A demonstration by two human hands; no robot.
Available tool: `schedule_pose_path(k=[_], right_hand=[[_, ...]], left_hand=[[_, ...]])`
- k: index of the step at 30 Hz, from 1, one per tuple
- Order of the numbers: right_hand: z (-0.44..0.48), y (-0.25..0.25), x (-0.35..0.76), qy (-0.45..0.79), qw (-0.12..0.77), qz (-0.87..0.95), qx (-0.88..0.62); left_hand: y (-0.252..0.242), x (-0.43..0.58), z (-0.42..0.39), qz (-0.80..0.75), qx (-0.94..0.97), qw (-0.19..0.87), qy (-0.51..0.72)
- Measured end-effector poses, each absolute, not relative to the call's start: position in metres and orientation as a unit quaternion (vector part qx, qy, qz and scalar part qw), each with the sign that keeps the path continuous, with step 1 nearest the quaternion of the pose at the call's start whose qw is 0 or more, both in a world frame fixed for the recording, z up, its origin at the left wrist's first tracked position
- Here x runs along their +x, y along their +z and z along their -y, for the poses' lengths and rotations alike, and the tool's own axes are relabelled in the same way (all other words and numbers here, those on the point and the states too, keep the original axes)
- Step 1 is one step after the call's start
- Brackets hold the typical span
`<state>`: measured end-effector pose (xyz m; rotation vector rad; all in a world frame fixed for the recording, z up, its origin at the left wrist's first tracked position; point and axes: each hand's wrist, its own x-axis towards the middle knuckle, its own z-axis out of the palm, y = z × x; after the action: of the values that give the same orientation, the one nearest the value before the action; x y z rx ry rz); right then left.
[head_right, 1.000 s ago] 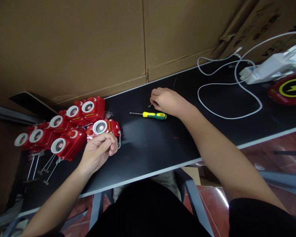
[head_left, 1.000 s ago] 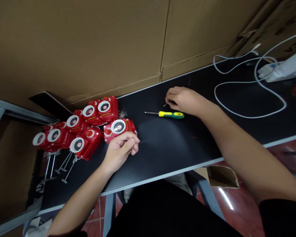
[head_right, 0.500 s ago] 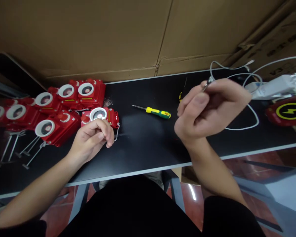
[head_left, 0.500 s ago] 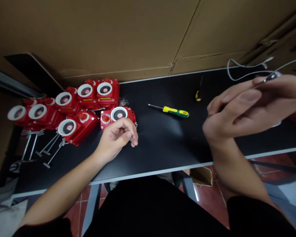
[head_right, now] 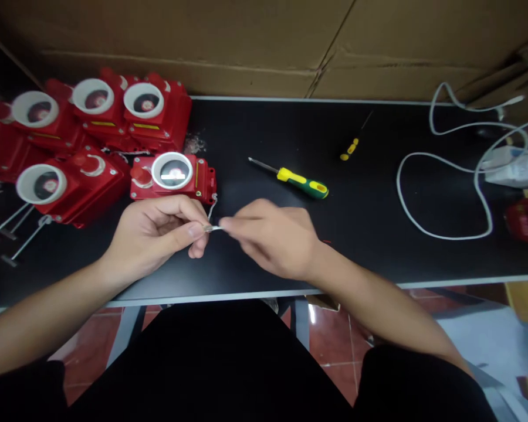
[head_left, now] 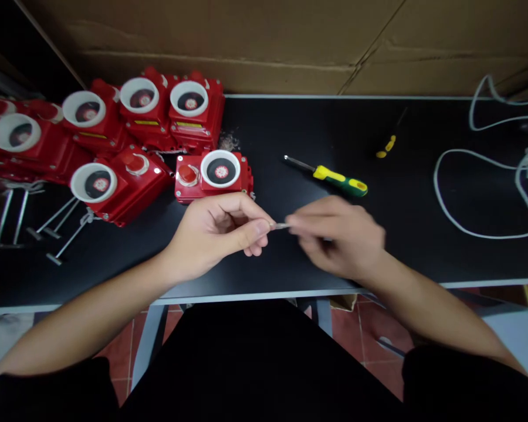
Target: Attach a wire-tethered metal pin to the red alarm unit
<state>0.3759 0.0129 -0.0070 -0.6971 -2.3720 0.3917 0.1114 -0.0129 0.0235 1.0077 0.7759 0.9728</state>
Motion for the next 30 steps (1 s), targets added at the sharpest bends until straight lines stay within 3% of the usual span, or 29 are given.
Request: schedule_pose_path(k=[3, 10, 18, 30], right_hand=[[-0.011, 0.004, 0.359, 0.117, 0.36, 0.894, -0.24], [-0.009, 0.026, 0.361, 0.086, 0.316, 0.905, -0.274], [-0.009, 0.026, 0.361, 0.188, 0.342, 0.877, -0.28], [-0.011, 0.022, 0.36, 0.208, 0.354, 0.874, -0.26]], left_hand=[[0.027, 0.112, 0.012, -0.361, 0.468, 0.684, 0.427], [0.034, 0.111, 0.012, -0.364, 0.513, 0.649, 0.428], [0.037, 0.112, 0.014, -0.378, 0.52, 0.632, 0.434], [0.042, 0.111, 0.015, -0.391, 0.533, 0.627, 0.413]])
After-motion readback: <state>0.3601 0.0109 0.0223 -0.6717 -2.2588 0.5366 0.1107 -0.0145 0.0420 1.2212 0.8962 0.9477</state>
